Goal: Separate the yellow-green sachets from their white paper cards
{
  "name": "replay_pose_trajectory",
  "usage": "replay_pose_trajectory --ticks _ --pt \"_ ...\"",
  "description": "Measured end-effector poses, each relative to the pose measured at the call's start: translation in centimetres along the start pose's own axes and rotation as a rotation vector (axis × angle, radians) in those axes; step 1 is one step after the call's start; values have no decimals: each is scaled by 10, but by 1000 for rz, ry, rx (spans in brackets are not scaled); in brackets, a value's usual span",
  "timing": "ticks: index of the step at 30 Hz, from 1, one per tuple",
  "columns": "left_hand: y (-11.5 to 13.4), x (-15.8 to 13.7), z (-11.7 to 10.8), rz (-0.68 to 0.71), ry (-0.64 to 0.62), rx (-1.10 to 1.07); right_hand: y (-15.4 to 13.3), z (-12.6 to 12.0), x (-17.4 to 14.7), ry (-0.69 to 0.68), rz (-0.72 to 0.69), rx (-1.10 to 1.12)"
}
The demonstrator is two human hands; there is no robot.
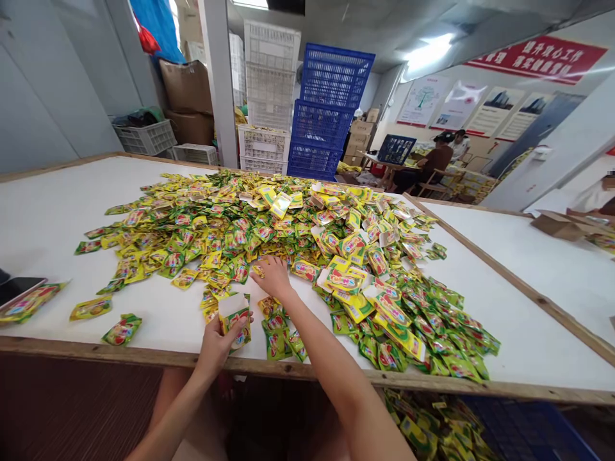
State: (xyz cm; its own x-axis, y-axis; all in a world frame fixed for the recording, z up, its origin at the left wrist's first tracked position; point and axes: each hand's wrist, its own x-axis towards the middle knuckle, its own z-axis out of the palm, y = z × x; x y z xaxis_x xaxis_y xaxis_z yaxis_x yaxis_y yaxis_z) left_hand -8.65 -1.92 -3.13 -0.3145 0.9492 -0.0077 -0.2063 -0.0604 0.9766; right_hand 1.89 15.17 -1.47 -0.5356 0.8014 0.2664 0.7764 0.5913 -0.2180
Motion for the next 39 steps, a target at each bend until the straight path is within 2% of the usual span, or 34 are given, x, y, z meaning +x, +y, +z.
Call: replay_pose_trajectory --ticks 5,8,11,15,18,20,24,28,31,34,39 --pt "0 -1 -1 16 0 71 -1 13 51 -60 79 -42" --pt "0 0 -1 10 9 87 0 21 55 -55 91 -40" --pt "-1 1 0 17 20 63 0 20 37 -62 65 -37" --pt "-3 3 0 15 14 51 -3 7 -7 -69 -19 -7" --pt "-4 4 -3 30 32 84 0 -7 -38 -48 -108 142" --pt "-3 4 -4 52 46 112 6 -16 -53 -25 -112 296" --pt "0 4 -5 71 46 131 18 -32 -72 41 -28 570" --pt "2 3 -5 90 43 147 25 -38 -85 164 150 741" --pt "1 3 -5 102 32 155 31 -39 -94 169 273 837" --pt "-1 4 -6 95 26 148 40 -44 -101 185 334 908" --pt "0 4 -6 79 5 142 45 -71 -121 462 434 987"
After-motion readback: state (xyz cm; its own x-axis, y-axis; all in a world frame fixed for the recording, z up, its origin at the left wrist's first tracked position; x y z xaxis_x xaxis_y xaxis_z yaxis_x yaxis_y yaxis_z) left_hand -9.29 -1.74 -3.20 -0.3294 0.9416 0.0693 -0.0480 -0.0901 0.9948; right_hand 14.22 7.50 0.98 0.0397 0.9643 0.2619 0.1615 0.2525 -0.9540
